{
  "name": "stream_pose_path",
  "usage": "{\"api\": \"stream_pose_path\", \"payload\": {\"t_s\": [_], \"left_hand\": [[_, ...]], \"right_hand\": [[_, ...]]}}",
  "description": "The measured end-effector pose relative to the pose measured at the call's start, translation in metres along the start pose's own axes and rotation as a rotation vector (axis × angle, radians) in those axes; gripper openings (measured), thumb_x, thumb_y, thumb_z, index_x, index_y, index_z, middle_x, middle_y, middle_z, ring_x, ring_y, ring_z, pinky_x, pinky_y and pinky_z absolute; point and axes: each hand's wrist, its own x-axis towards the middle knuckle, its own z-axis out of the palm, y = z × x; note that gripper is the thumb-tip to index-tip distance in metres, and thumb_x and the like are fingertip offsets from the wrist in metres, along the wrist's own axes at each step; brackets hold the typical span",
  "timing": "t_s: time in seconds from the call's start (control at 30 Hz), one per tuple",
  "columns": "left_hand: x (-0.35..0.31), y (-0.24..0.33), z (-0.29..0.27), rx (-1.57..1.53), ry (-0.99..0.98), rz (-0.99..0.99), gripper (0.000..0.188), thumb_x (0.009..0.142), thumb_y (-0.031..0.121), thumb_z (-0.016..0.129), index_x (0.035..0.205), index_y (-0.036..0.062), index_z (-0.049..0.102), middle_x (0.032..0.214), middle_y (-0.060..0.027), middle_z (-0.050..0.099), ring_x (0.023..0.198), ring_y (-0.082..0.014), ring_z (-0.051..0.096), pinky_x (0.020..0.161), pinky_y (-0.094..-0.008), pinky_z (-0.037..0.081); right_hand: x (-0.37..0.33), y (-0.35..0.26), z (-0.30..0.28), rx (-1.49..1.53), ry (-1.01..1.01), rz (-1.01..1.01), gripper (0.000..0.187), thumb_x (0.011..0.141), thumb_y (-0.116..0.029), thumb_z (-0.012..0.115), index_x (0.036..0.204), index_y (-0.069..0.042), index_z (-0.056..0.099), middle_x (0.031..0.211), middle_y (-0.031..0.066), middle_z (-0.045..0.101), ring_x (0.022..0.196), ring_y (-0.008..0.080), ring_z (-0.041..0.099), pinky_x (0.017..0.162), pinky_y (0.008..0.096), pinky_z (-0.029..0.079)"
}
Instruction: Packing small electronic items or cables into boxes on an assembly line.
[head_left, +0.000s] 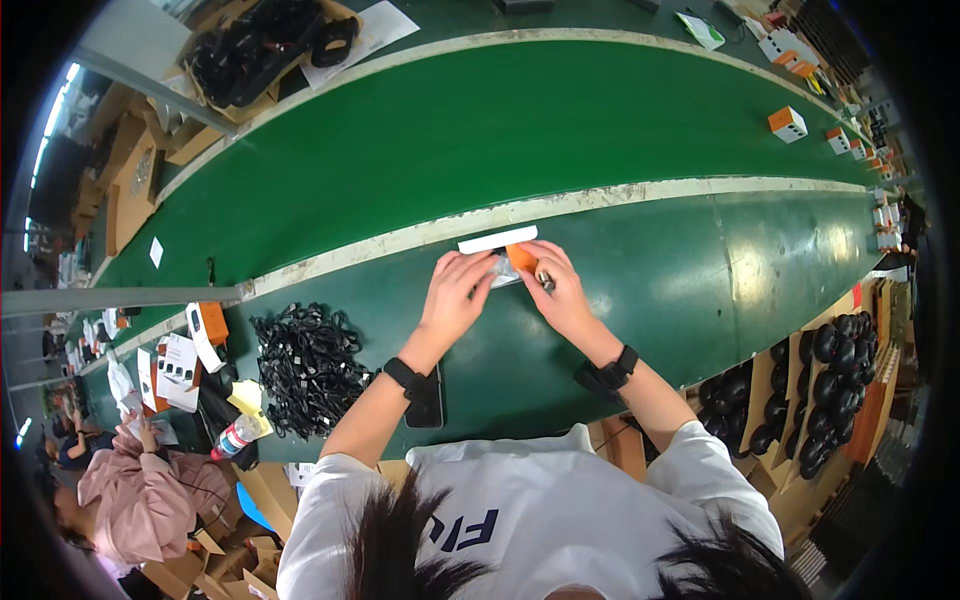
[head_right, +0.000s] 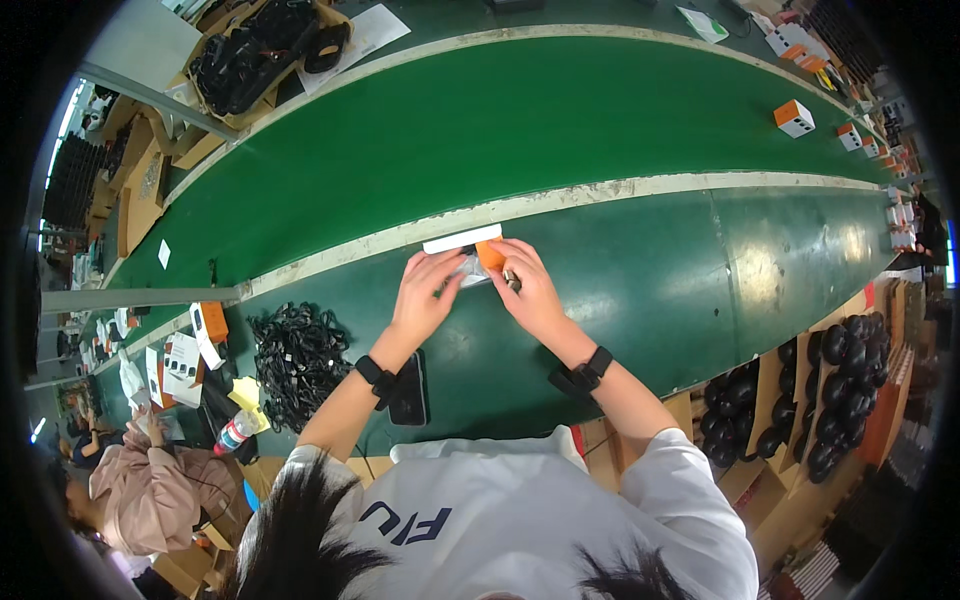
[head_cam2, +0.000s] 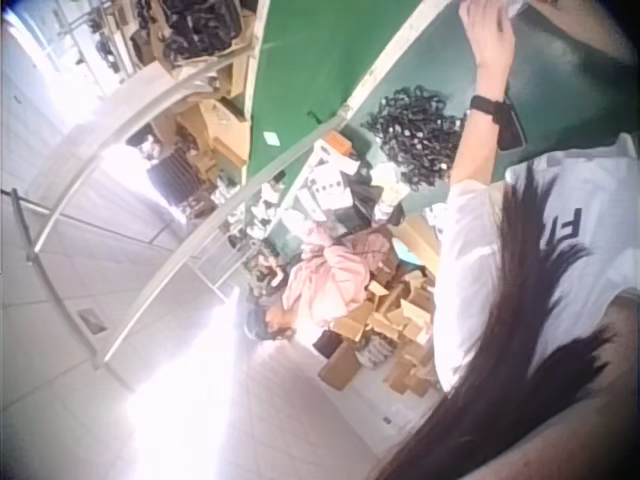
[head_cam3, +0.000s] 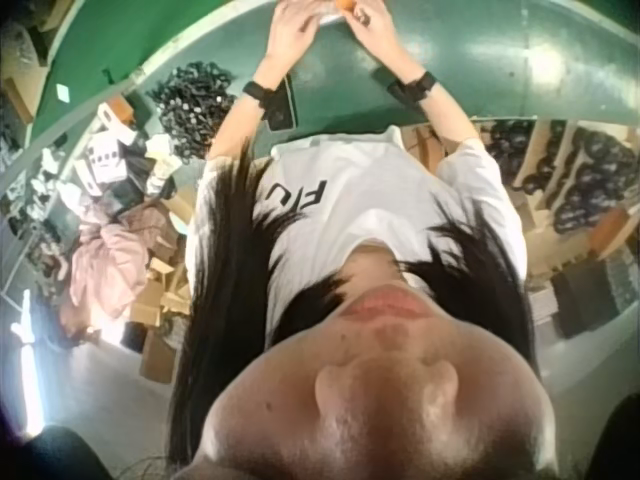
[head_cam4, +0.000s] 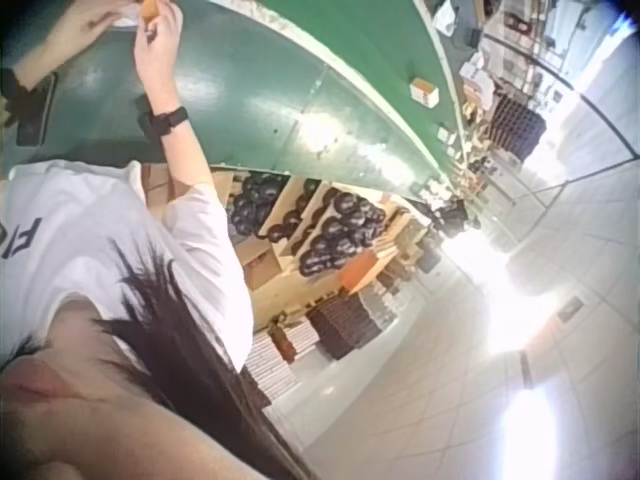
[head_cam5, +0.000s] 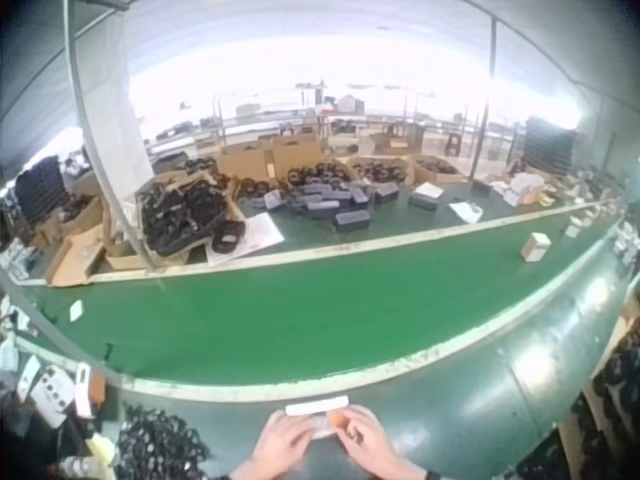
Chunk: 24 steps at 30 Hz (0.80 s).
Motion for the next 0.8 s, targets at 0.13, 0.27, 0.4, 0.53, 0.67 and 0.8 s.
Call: {"api": "stream_pose_path", "payload": {"t_s": [0.13, 0.27, 0.4, 0.53, 0.67, 0.8], "left_hand": [[-0.015, 0.005, -0.005, -0.277, 0.285, -0.167, 0.026, 0.076, -0.002, 0.059, 0.101, 0.0022, 0.057, 0.107, -0.0104, 0.058, 0.104, -0.0250, 0.050, 0.093, -0.0363, 0.037], [-0.027, 0.009, 0.009, -0.316, 0.219, -0.310, 0.024, 0.083, 0.003, 0.052, 0.106, -0.0001, 0.054, 0.108, -0.0126, 0.056, 0.105, -0.0255, 0.050, 0.093, -0.0344, 0.037], [-0.019, 0.001, 0.016, -0.199, 0.268, -0.287, 0.022, 0.078, -0.002, 0.056, 0.099, 0.0001, 0.058, 0.105, -0.0127, 0.057, 0.102, -0.0306, 0.051, 0.092, -0.0370, 0.038], [0.007, 0.024, 0.010, -0.419, 0.605, -0.449, 0.027, 0.071, -0.008, 0.057, 0.096, 0.0020, 0.060, 0.108, -0.0098, 0.058, 0.109, -0.0314, 0.049, 0.097, -0.0396, 0.035], [-0.030, -0.024, 0.018, -0.148, 0.049, -0.032, 0.043, 0.065, -0.005, 0.060, 0.106, 0.0060, 0.059, 0.128, -0.0097, 0.047, 0.124, -0.0307, 0.037, 0.101, -0.0466, 0.031], [-0.011, -0.004, -0.007, -0.237, -0.116, -0.105, 0.040, 0.068, -0.001, 0.063, 0.107, 0.0060, 0.059, 0.129, -0.0100, 0.046, 0.125, -0.0302, 0.036, 0.101, -0.0450, 0.032]], "right_hand": [[0.004, 0.010, 0.002, -0.096, -0.017, -0.058, 0.026, 0.074, 0.001, 0.064, 0.068, -0.001, 0.039, 0.104, 0.0105, 0.059, 0.099, 0.0302, 0.051, 0.080, 0.0348, 0.044], [-0.001, 0.028, 0.012, 0.197, 0.027, 0.133, 0.033, 0.071, 0.005, 0.065, 0.066, -0.003, 0.033, 0.108, 0.0134, 0.058, 0.097, 0.0283, 0.050, 0.081, 0.0340, 0.043], [0.007, 0.018, 0.015, 0.356, 0.171, 0.303, 0.039, 0.067, 0.006, 0.067, 0.068, -0.006, 0.030, 0.113, 0.0148, 0.055, 0.098, 0.0273, 0.050, 0.081, 0.0338, 0.042], [0.004, 0.021, 0.009, 0.224, 0.093, 0.018, 0.037, 0.066, 0.004, 0.068, 0.065, -0.006, 0.032, 0.110, 0.0120, 0.058, 0.100, 0.0285, 0.051, 0.079, 0.0336, 0.043], [-0.007, 0.026, -0.005, 0.134, -0.143, -0.094, 0.042, 0.062, 0.002, 0.072, 0.063, -0.007, 0.031, 0.107, 0.0130, 0.061, 0.109, 0.0328, 0.049, 0.093, 0.0393, 0.038], [0.007, 0.018, -0.030, -0.051, -0.260, -0.248, 0.044, 0.062, -0.002, 0.075, 0.063, -0.006, 0.031, 0.107, 0.0132, 0.060, 0.107, 0.0318, 0.052, 0.098, 0.0453, 0.035]]}}
